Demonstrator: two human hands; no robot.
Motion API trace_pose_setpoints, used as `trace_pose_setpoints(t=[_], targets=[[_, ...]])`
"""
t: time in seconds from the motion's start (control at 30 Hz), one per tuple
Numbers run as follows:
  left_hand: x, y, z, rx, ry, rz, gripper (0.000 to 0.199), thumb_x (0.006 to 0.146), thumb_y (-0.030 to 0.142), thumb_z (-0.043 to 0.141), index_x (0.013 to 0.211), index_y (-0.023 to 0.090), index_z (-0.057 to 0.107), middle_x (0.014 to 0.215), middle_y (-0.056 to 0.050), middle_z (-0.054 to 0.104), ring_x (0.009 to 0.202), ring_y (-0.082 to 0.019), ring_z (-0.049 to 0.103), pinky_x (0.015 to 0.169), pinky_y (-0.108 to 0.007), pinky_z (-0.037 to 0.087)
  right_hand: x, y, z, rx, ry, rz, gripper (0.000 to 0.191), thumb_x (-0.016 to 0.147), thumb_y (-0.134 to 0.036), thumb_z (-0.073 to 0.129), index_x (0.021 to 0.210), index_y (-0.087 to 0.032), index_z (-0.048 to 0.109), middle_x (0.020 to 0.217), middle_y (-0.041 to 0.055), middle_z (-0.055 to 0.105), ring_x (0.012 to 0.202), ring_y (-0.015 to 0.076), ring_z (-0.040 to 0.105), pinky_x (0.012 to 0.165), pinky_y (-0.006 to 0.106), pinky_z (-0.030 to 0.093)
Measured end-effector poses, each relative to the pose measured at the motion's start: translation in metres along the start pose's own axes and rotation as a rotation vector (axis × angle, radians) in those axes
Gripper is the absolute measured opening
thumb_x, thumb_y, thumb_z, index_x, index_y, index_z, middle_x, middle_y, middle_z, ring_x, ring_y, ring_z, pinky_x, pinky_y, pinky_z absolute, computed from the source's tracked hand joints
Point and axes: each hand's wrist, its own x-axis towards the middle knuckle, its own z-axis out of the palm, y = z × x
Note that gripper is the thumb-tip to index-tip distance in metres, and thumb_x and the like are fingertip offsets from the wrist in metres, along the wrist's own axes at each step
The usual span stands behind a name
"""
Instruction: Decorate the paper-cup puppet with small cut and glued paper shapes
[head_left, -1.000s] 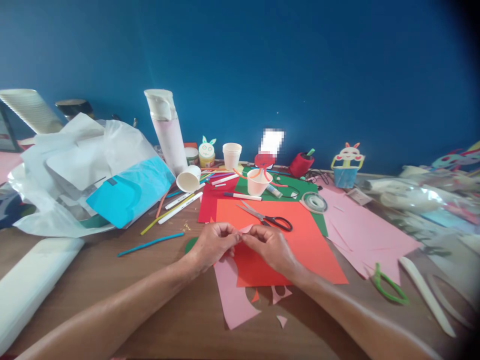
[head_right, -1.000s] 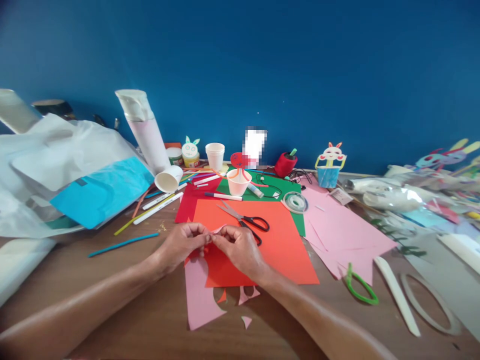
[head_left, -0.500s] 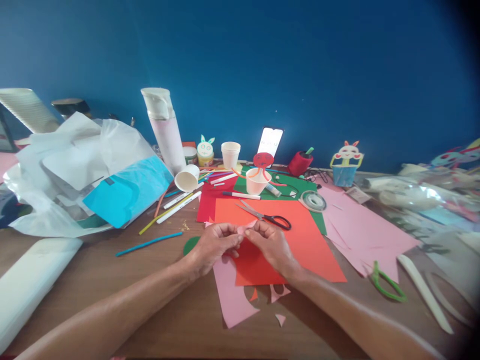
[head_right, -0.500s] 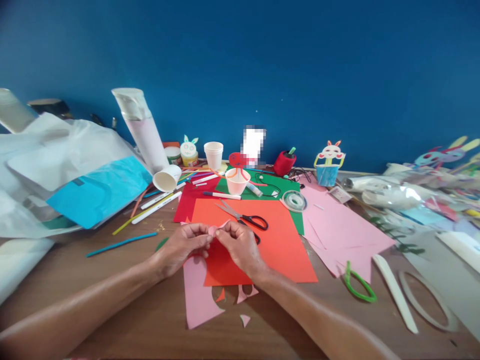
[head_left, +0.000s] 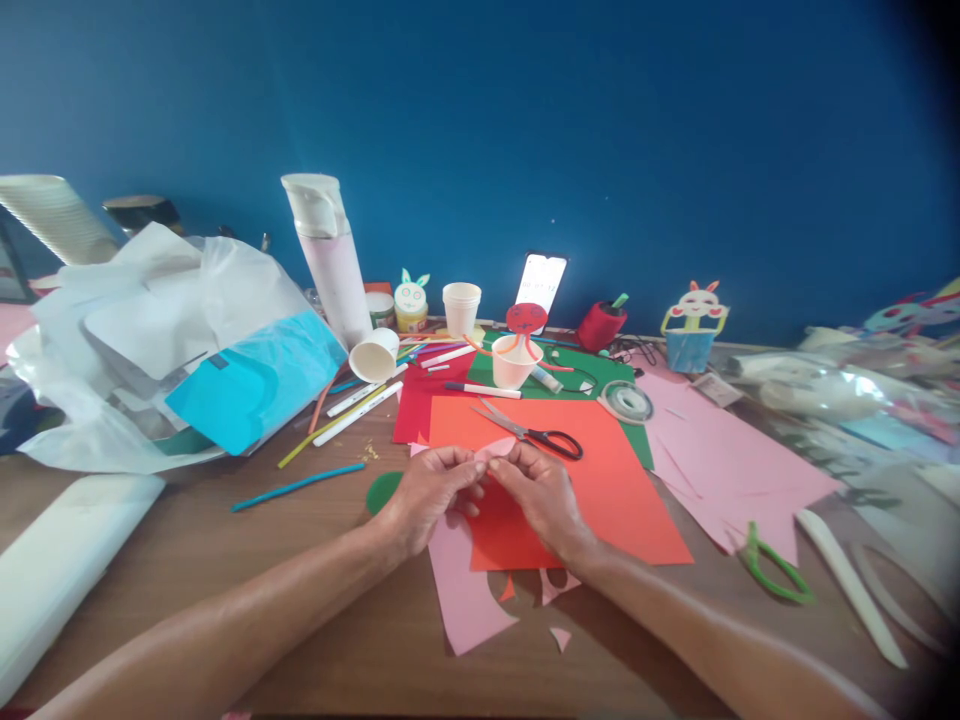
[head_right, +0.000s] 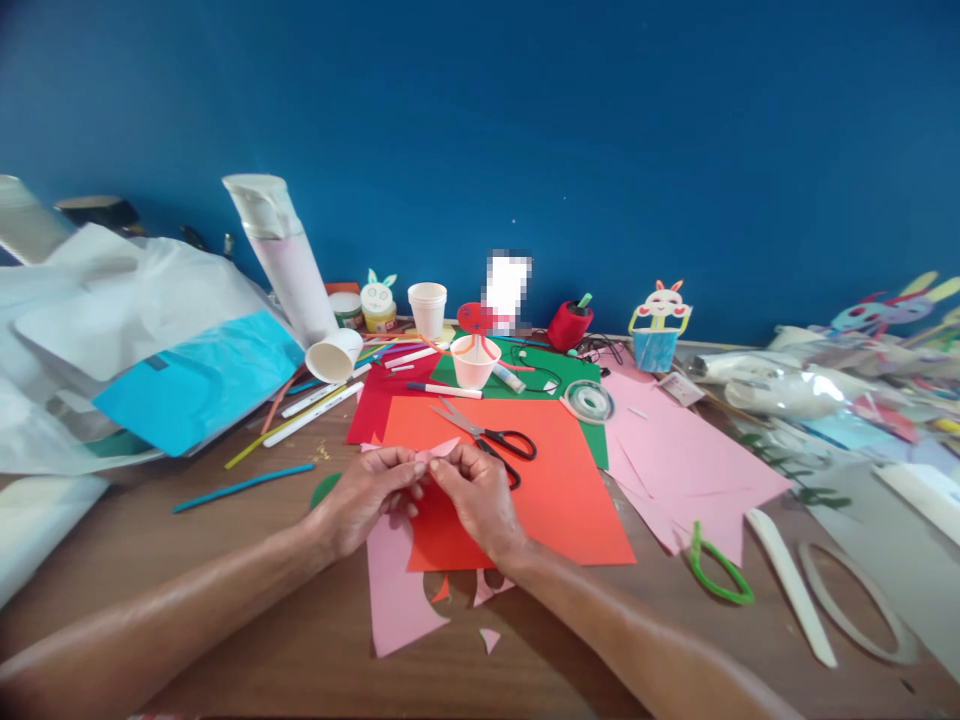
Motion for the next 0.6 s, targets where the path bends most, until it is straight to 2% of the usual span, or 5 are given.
trace_pose_setpoints(t=[0.17, 0.47, 0.53, 0.6], targets=[[0.001, -0.002, -0.001, 0.03, 0.004, 0.022, 0.022, 0.067, 0.034, 0.06, 0.064, 0.014, 0.051, 0.053, 0.001, 0.056, 0.041, -0.009, 0.052, 0.04, -0.019, 0.035, 0.0, 0.005, 0.0, 0.024, -0.013, -0.015, 0.019, 0.073, -0.032, 0.055, 0.076, -0.013, 0.058, 0.07, 0.0015, 0.058, 0.061, 0.0105, 0.048, 0.055, 0.022, 0.036], [0.003, -0.005, -0.002, 0.016, 0.021, 0.033, 0.019, 0.067, 0.029, 0.06, 0.061, 0.015, 0.049, 0.051, 0.002, 0.054, 0.04, -0.008, 0.05, 0.042, -0.02, 0.038, 0.0, 0.003, 0.0, -0.021, -0.058, -0.022, 0.019, 0.074, -0.031, 0.054, 0.066, -0.015, 0.053, 0.062, -0.0017, 0.054, 0.055, 0.0083, 0.045, 0.053, 0.02, 0.036], [0.002, -0.003, -0.003, -0.02, 0.017, 0.031, 0.019, 0.066, 0.029, 0.061, 0.06, 0.015, 0.049, 0.05, 0.002, 0.053, 0.042, -0.007, 0.049, 0.043, -0.02, 0.039, 0.001, -0.001, -0.003, -0.081, -0.079, -0.055, 0.021, 0.075, -0.033, 0.052, 0.064, -0.015, 0.052, 0.058, -0.0028, 0.051, 0.052, 0.0076, 0.043, 0.05, 0.019, 0.035], [0.001, 0.002, -0.006, -0.045, 0.025, 0.04, 0.02, 0.065, 0.028, 0.062, 0.059, 0.015, 0.048, 0.05, 0.002, 0.053, 0.044, -0.007, 0.048, 0.043, -0.019, 0.039, 0.004, -0.005, -0.01, -0.208, -0.066, -0.158, 0.023, 0.077, -0.034, 0.049, 0.064, -0.015, 0.054, 0.056, -0.0025, 0.05, 0.051, 0.0084, 0.043, 0.049, 0.02, 0.034]])
